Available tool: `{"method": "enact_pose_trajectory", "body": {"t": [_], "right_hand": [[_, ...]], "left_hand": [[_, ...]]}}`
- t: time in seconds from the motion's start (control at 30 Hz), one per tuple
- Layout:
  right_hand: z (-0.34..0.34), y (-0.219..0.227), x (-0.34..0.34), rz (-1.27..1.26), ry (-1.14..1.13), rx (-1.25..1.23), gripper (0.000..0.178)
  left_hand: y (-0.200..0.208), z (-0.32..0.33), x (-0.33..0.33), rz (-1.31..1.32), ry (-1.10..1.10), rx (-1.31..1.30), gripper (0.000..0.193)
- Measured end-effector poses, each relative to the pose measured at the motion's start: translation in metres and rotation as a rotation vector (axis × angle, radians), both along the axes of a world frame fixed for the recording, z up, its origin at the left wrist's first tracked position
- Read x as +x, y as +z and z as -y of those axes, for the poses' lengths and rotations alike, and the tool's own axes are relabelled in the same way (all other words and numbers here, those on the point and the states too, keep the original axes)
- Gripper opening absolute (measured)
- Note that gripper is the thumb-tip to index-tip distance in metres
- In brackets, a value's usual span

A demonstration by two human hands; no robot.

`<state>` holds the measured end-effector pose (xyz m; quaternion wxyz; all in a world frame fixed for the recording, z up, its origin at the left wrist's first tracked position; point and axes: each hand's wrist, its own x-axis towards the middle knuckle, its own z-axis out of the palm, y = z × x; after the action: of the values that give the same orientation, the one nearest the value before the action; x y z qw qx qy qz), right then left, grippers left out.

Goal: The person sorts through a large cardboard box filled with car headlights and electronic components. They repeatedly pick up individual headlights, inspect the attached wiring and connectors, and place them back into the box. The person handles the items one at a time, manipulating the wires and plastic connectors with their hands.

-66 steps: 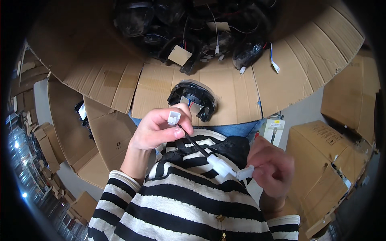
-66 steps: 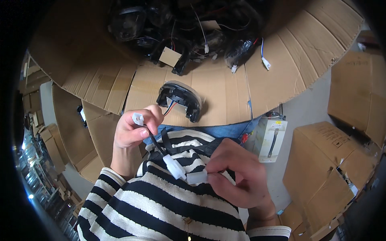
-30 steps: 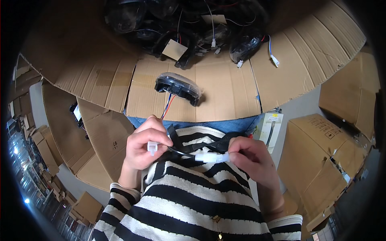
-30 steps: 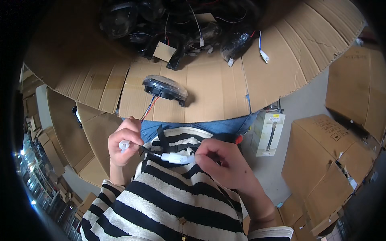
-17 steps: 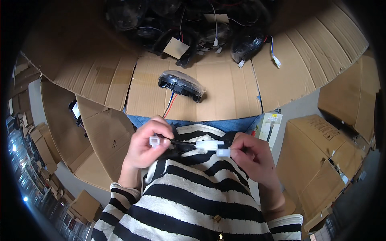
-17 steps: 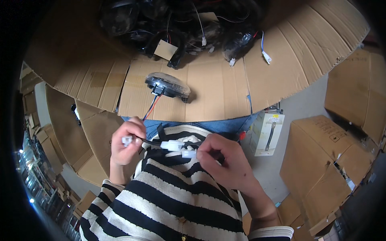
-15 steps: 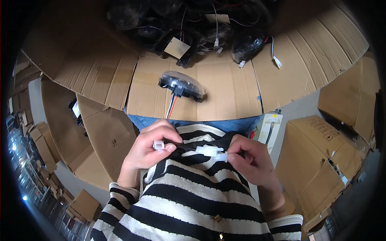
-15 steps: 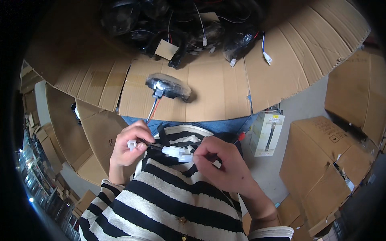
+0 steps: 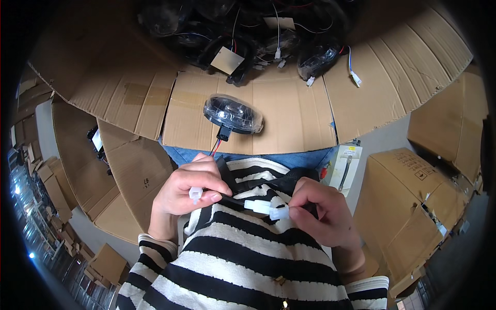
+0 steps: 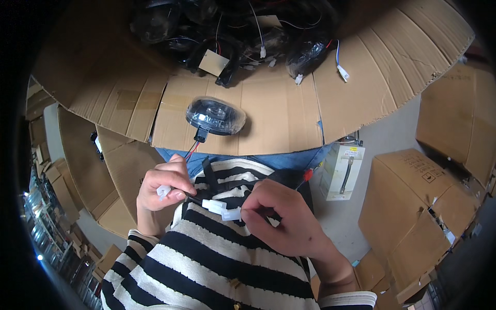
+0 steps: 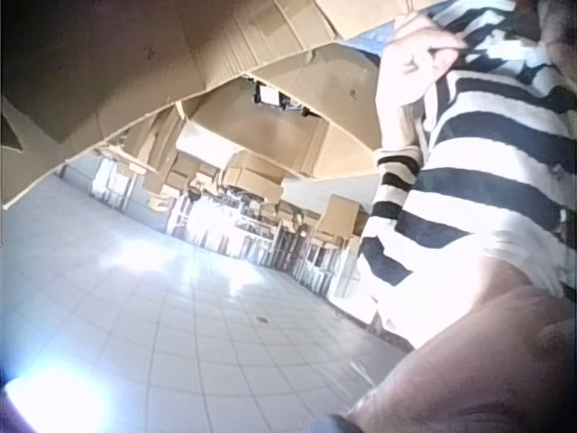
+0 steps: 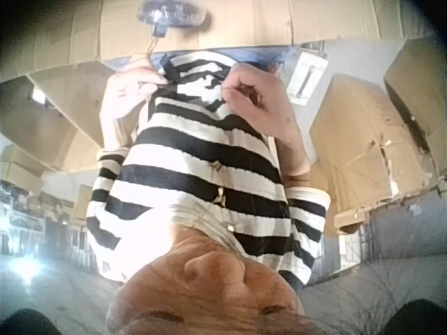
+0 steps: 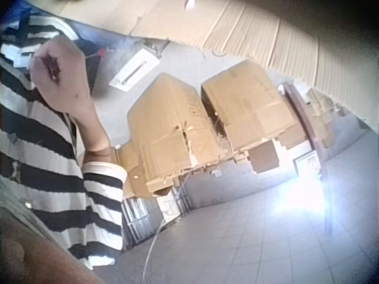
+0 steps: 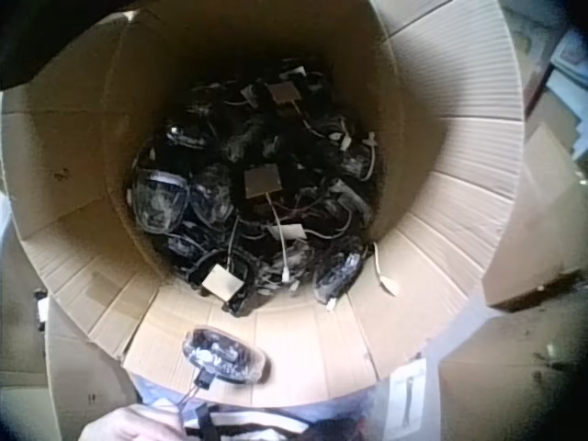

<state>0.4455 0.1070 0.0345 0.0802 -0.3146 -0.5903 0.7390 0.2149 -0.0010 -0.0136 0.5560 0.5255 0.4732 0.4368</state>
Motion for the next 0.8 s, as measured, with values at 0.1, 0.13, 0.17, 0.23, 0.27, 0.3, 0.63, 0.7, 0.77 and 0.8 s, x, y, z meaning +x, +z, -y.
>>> {"method": "enact_pose_trajectory", "body": {"t": [0.1,0.13,0.17,0.23,0.27,0.3,0.63,0.7,0.77,0.8], "right_hand": [[-0.004,0.000,-0.002,0.006,0.079,0.112,0.006],[-0.006,0.000,-0.003,0.009,0.114,0.124,0.006],[-0.009,0.000,-0.004,0.012,0.150,0.136,0.007],[-0.009,-0.002,-0.005,0.010,0.176,0.137,0.008],[-0.008,-0.005,-0.006,0.006,0.167,0.126,0.008],[-0.007,-0.006,-0.007,0.001,0.158,0.114,0.008],[0.009,-0.012,-0.011,0.104,-0.056,0.379,0.008],[0.013,-0.014,-0.010,0.119,-0.028,0.421,0.008],[0.017,-0.017,-0.008,0.112,-0.031,0.347,0.004],[0.018,-0.018,-0.007,0.109,-0.032,0.310,0.004]], "left_hand": [[-0.002,-0.002,-0.008,0.005,-0.089,0.027,0.010],[-0.003,-0.005,-0.010,0.004,-0.126,0.045,0.010],[-0.004,-0.007,-0.011,0.003,-0.162,0.062,0.010],[-0.005,-0.010,-0.012,0.008,-0.174,0.066,0.010],[-0.005,-0.011,-0.012,0.012,-0.180,0.069,0.010],[-0.004,-0.011,-0.012,-0.010,-0.164,0.055,0.010],[-0.001,0.002,0.001,-0.180,0.005,-0.002,0.009],[-0.001,0.003,0.003,-0.219,0.001,-0.002,0.008],[0.000,0.005,0.004,-0.223,-0.005,0.003,0.008],[0.000,0.007,0.005,-0.224,-0.007,0.006,0.008]]}}
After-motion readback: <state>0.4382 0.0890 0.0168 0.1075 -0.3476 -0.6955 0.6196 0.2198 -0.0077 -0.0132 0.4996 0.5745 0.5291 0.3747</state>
